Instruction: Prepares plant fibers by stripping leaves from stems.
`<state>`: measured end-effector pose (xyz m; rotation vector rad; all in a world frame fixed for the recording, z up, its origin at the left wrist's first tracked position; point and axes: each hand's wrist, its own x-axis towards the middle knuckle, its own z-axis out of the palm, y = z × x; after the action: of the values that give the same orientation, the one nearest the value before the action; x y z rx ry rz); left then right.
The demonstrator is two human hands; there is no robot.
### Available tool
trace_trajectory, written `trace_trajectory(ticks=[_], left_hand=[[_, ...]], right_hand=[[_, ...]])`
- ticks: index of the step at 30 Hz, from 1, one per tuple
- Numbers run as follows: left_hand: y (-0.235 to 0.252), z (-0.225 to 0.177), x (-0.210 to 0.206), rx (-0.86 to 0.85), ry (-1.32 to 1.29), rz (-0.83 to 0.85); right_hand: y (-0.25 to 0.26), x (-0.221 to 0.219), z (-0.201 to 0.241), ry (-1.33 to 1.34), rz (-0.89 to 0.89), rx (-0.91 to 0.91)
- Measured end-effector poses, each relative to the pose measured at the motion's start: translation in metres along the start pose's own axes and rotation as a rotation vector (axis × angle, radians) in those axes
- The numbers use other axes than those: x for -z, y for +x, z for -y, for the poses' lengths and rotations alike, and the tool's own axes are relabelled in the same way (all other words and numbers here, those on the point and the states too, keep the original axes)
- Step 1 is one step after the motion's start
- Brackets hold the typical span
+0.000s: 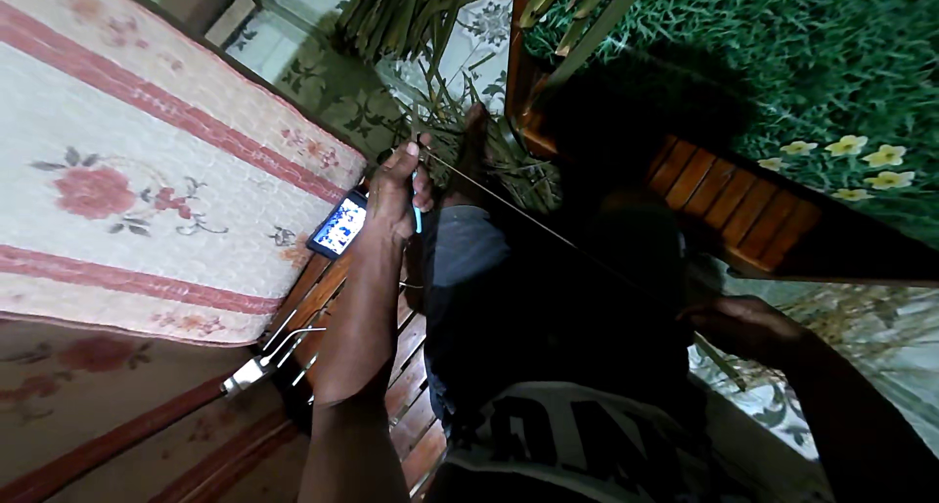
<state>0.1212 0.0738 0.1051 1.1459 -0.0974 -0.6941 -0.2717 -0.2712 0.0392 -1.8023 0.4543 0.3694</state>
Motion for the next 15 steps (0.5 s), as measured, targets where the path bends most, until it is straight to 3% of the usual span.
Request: trace_trajectory(ticks=[4, 7, 11, 15], left_hand=[[0.017, -0.021, 0.004, -0.052, 0.037, -0.065], [0.021, -0.012, -0.006, -0.089, 0.099, -0.065], [-0.004, 0.032, -0.033, -0.091, 0.067, 0.038], [-0.046, 0.102, -0.065, 0.174, 0.121, 0.276]], right_hand=[[-0.022, 0.012, -0.019, -0.017, -0.053, -0.234], [-0.021, 0.004, -0.015, 0.126, -0.121, -0.203], [0.02, -0.021, 0.027, 0.122, -0.145, -0.127], [0.061, -0.043, 0.077, -0.066, -0.088, -0.024]])
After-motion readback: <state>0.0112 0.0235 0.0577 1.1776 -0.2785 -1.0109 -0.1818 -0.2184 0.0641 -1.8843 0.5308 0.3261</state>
